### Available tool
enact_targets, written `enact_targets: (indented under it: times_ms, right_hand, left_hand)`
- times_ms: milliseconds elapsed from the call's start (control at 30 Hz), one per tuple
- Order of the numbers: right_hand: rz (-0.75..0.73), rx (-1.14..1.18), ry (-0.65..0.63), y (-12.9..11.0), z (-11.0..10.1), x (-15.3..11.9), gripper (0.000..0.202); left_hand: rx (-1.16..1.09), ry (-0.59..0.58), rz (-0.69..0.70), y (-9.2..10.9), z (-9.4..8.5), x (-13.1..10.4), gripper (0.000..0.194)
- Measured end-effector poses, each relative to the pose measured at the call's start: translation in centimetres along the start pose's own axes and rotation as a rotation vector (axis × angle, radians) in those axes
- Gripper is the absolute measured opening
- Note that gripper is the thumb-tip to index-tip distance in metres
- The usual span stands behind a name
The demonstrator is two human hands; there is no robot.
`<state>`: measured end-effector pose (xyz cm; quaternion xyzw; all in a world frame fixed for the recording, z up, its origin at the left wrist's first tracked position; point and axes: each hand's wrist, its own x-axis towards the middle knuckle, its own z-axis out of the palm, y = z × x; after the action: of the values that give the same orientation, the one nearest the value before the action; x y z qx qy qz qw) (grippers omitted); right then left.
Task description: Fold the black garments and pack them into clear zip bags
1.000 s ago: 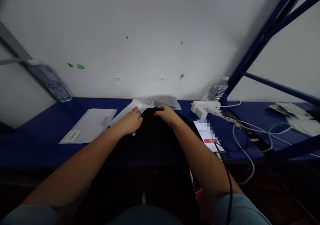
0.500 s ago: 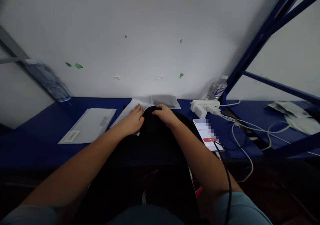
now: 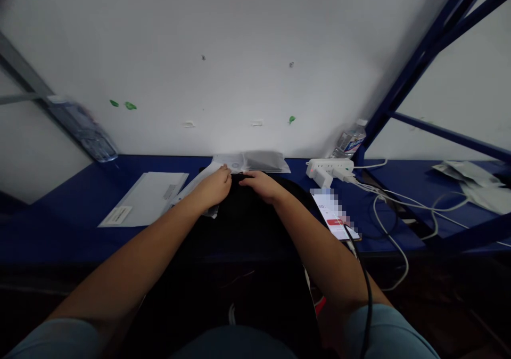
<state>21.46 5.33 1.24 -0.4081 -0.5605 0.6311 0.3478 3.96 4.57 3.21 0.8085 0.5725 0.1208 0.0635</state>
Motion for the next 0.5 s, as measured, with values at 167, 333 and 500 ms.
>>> enact_targets:
  times_ms: [167, 333, 500]
  right_hand:
    - [-0.123, -0.304, 0.26, 0.1, 1.0, 0.3, 0.022]
    - [-0.176, -0.63, 0.591, 0.6, 1.4, 0.3, 0.045]
    - [-0.065, -0.796, 0.596, -0.5, -0.9, -1.3, 0.049]
  left_hand:
    - [0.012, 0.003, 0.143, 0.0, 0.2, -0.4, 0.049]
    - [-0.011, -0.047, 0.062, -0.3, 0.3, -1.1, 0.059]
    - [-0.007, -0.11, -0.065, -0.2, 0.2, -1.6, 0.064]
